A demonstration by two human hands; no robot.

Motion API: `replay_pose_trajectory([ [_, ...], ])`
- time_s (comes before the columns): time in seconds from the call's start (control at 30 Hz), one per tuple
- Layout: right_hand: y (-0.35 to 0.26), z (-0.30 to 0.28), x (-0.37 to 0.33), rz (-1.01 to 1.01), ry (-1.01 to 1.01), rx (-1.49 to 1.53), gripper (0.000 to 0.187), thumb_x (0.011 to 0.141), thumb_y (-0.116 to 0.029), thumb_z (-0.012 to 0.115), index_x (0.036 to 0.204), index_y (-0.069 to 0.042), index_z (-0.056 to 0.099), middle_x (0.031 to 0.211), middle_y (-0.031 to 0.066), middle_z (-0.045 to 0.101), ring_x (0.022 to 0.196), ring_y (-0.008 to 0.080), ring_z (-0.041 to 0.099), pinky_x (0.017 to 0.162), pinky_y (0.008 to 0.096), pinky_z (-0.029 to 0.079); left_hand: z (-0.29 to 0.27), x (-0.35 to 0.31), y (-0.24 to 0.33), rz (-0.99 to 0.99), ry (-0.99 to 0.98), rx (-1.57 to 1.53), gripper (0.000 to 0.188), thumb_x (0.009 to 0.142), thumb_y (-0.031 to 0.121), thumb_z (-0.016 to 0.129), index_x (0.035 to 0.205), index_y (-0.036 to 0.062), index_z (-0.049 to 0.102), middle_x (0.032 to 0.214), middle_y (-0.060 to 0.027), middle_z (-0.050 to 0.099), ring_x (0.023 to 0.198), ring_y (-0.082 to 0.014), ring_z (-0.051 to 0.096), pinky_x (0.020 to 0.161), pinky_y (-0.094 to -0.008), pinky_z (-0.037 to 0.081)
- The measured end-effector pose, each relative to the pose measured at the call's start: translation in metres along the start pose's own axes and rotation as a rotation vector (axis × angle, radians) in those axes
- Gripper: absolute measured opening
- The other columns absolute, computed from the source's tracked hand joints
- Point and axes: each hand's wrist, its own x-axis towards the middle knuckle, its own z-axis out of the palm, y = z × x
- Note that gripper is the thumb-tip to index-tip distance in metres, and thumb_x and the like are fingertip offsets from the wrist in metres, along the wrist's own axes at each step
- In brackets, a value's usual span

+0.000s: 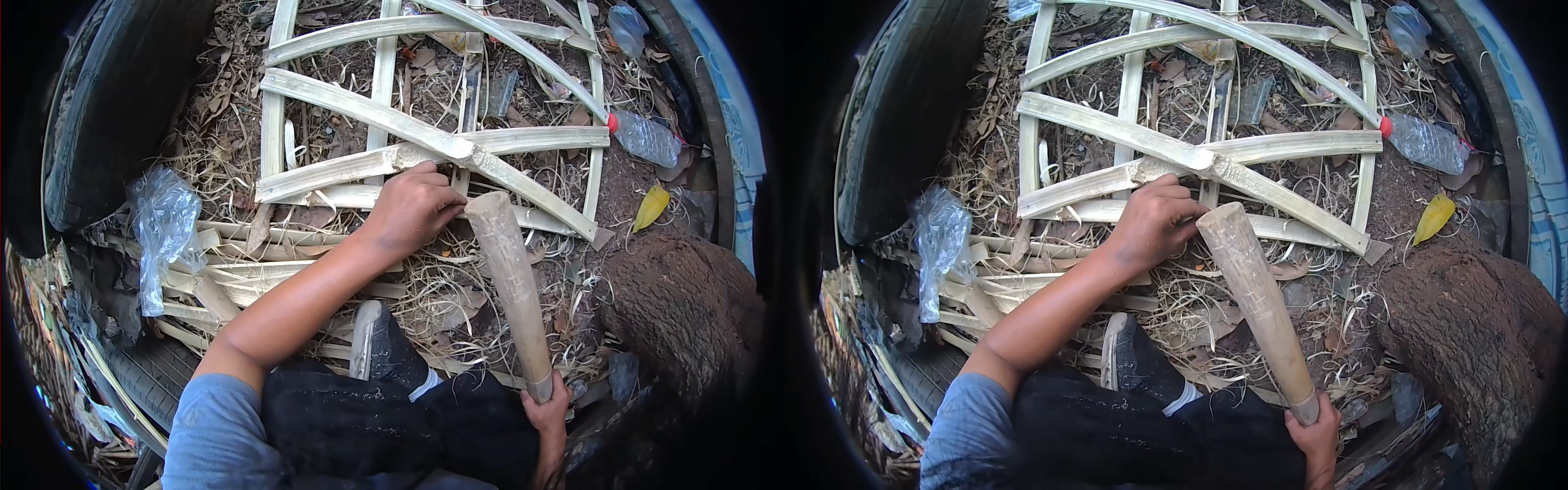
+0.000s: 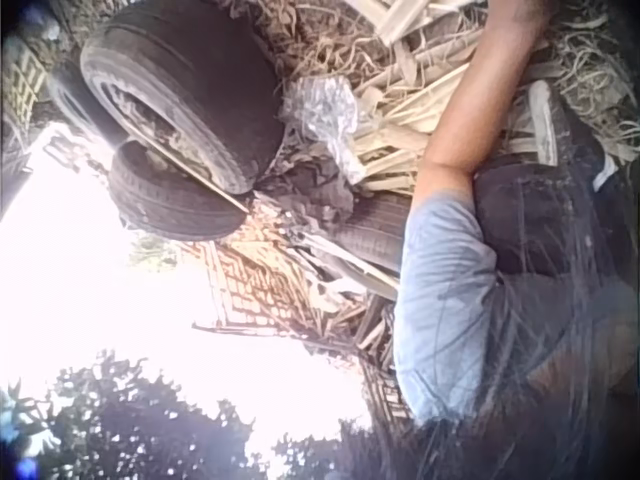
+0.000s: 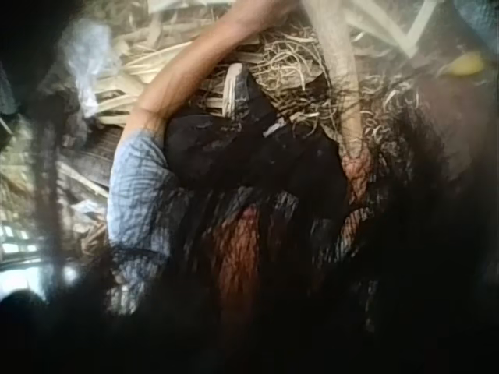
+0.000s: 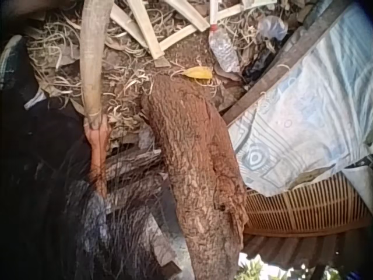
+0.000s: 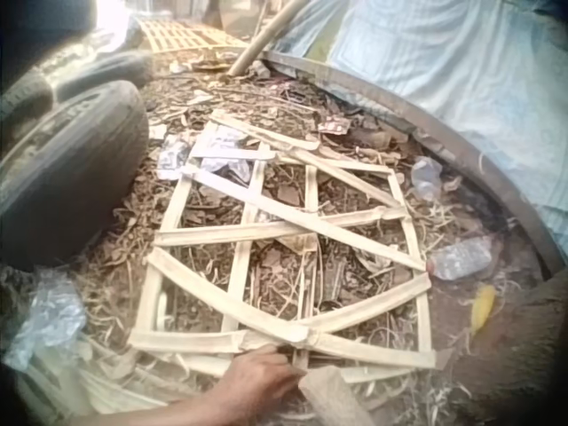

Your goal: The person whittles a strip of bamboo with a knife and then secures it into a wooden lattice frame by hand.

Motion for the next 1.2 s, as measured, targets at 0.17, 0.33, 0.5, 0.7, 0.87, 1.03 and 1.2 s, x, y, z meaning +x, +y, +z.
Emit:
replay_pose_trajectory([
  [0.17,-0.002,0.0,0.004,-0.02,0.011,0.016,0.042,0.061,-0.016,0.077,0.096,-0.001,0.058,0.077,0.0206,0.066,0.077,0.0404,0.068,0.067,0.043,0.054,-0.001,0.001,0.001,0.008,0.011,-0.01,0.018,0.063,0.002,0.076,0.08,0.0043,0.073,0.068,-0.0071,0.059,0.07,-0.025,0.056,0.063,-0.0375,0.048],
  [0.33,-0.005,0.0,0.003,-0.069,0.06,-0.033,0.042,0.06,-0.016,0.077,0.095,-0.001,0.058,0.077,0.0211,0.066,0.076,0.0417,0.068,0.067,0.0441,0.053,-0.002,0.003,0.003,-0.009,-0.004,0.014,0.008,0.07,0.011,0.076,0.074,0.0062,0.071,0.07,-0.0055,0.062,0.075,-0.0241,0.06,0.067,-0.0365,0.052],
  [0.5,0.008,0.002,-0.001,-0.148,0.133,0.024,0.041,0.06,-0.017,0.076,0.092,0.0,0.057,0.074,0.0216,0.064,0.075,0.0433,0.066,0.066,0.0455,0.052,0.0,0.002,0.001,-0.009,0.003,-0.001,0.01,0.067,0.007,0.076,0.076,0.0056,0.072,0.069,-0.0064,0.061,0.074,-0.0248,0.058,0.066,-0.0371,0.05],
  [0.7,0.009,0.006,-0.001,-0.112,0.163,-0.05,0.04,0.059,-0.016,0.076,0.089,-0.001,0.056,0.073,0.0211,0.063,0.073,0.0443,0.065,0.065,0.0466,0.051,0.003,0.001,-0.001,-0.004,0.02,-0.007,0.014,0.065,0.003,0.077,0.078,0.0051,0.073,0.068,-0.0074,0.06,0.071,-0.0256,0.057,0.064,-0.0376,0.049],
  [0.87,0.009,0.008,-0.001,-0.096,0.188,-0.041,0.039,0.059,-0.014,0.075,0.09,-0.001,0.056,0.072,0.0217,0.062,0.072,0.0445,0.064,0.064,0.0458,0.051,0.001,-0.001,0.0,-0.034,0.002,0.016,0.014,0.065,0.004,0.078,0.079,0.0051,0.073,0.069,-0.0073,0.061,0.072,-0.0253,0.057,0.064,-0.0376,0.049],
  [1.03,0.006,0.007,-0.002,-0.077,0.177,-0.029,0.041,0.059,-0.014,0.075,0.094,0.0,0.057,0.074,0.0216,0.063,0.072,0.0439,0.065,0.064,0.0453,0.051,-0.002,0.0,0.001,-0.023,0.004,0.017,0.014,0.065,0.005,0.079,0.078,0.0047,0.073,0.069,-0.0075,0.061,0.073,-0.0251,0.058,0.064,-0.0374,0.049],
  [1.2,0.003,0.006,-0.008,-0.108,0.21,-0.042,0.041,0.06,-0.012,0.075,0.095,0.001,0.058,0.075,0.0215,0.063,0.073,0.0434,0.065,0.064,0.0452,0.051,-0.002,-0.001,0.003,-0.02,0.024,-0.005,0.013,0.066,0.006,0.079,0.077,0.0044,0.072,0.068,-0.0073,0.061,0.072,-0.0251,0.058,0.064,-0.0373,0.05],
])
